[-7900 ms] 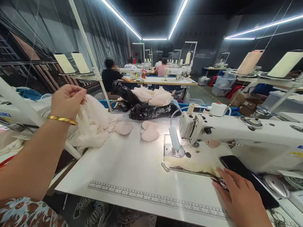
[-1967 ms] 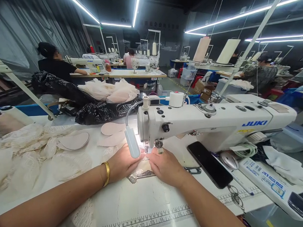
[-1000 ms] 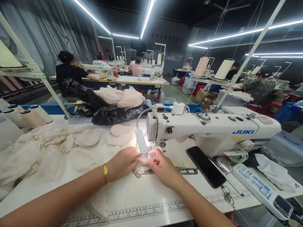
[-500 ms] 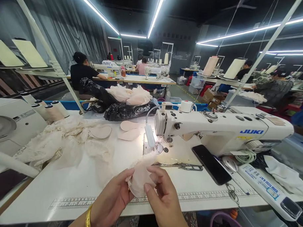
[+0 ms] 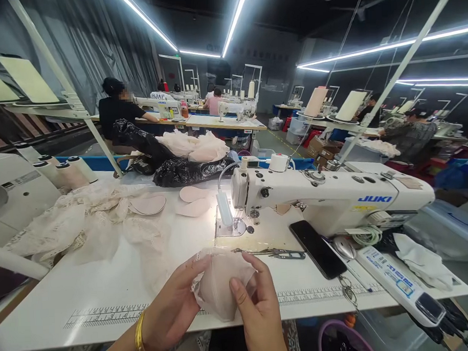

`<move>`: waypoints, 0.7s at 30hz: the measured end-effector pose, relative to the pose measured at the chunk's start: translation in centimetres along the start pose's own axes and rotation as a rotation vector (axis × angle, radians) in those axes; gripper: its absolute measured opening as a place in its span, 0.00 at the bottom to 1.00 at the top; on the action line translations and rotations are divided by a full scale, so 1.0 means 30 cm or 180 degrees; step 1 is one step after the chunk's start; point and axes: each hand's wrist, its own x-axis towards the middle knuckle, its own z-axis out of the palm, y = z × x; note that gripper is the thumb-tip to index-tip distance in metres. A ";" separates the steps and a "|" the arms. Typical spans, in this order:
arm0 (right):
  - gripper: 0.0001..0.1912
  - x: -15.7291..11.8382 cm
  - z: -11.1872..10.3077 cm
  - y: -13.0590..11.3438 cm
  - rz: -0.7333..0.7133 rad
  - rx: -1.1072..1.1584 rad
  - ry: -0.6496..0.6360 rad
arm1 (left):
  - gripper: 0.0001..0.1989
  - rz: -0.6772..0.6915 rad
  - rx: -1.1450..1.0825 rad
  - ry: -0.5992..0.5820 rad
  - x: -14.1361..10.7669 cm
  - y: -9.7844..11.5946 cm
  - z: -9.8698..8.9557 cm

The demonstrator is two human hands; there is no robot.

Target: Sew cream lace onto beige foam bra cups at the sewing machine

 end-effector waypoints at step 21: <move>0.17 0.061 -0.043 0.038 -0.0174 -0.0545 -0.0120 | 0.18 0.0072 0.0254 0.0219 0.012 -0.004 0.006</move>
